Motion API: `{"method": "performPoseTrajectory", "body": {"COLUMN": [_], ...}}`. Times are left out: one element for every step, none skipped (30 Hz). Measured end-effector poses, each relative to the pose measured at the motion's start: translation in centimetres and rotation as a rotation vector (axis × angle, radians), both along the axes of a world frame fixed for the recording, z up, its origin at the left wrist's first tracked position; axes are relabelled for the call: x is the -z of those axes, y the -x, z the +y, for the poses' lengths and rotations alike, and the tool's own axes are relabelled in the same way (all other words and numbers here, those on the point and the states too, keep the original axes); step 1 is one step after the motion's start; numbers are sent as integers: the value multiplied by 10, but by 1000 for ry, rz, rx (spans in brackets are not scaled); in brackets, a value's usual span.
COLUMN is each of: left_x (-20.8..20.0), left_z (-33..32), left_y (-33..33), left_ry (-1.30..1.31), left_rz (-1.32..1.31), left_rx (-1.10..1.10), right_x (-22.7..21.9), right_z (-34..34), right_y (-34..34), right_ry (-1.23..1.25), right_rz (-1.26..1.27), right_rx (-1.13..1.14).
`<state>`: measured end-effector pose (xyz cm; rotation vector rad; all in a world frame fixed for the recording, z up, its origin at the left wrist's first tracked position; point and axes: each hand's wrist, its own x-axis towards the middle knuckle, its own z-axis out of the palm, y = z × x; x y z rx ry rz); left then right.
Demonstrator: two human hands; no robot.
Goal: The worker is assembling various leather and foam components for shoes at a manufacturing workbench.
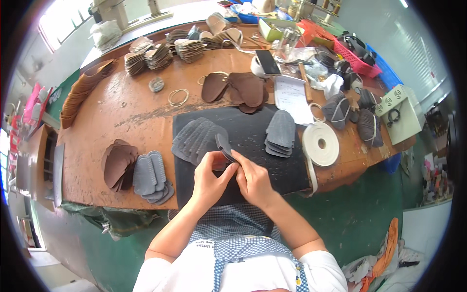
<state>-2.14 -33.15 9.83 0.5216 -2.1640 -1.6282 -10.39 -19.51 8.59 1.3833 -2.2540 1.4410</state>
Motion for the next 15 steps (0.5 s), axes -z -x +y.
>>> {"method": "performPoseTrajectory", "body": {"left_x": [0, -2, -4, -4, -4, -2, -2, -4, -6, -6, -13, -15, -15, -18, -10], "left_z": [3, 7, 9, 11, 17, 20, 20, 18, 15, 6, -2, -14, -30, -39, -60], "left_y": [1, 0, -2, -5, -8, -11, -14, -18, -23, -26, -36, -45, -57, -70, -89], "left_ry": [-10, -113, -212, -160, -119, -193, -266, -299, -331, -189, -26, 159, 353, 500, 639], "left_rz": [4, 32, 57, 25, 36, 37, 38, 77, 120, 111, 117, 186, 167, 108, 55], "left_rx": [16, 29, 42, 56, 37, 24, 6, -26, -61, -126, -231, -365, -537, -771, -819], "right_x": [-6, -12, -12, -13, -13, -13, -15, -17, -24, -38, -36, -38, -39, -37, -29], "right_z": [4, 8, 12, 16, 18, 16, 17, 19, 22, 26, 29, 35, 44, 51, 60], "right_y": [-7, -10, -8, -6, -5, -6, -7, -6, -6, -2, 12, 26, 48, 64, 83], "right_ry": [42, 69, 65, 107, 150, 187, 190, 136, 80, -10, 44, 106, 151, 162, 113], "right_rz": [-88, -226, -224, -270, -316, -331, -335, -401, -463, -396, -257, -236, -2, 132, 418], "right_rx": [-2, 3, 18, -46, -114, -113, -118, -100, -86, 45, 167, 330, 458, 542, 571]}}
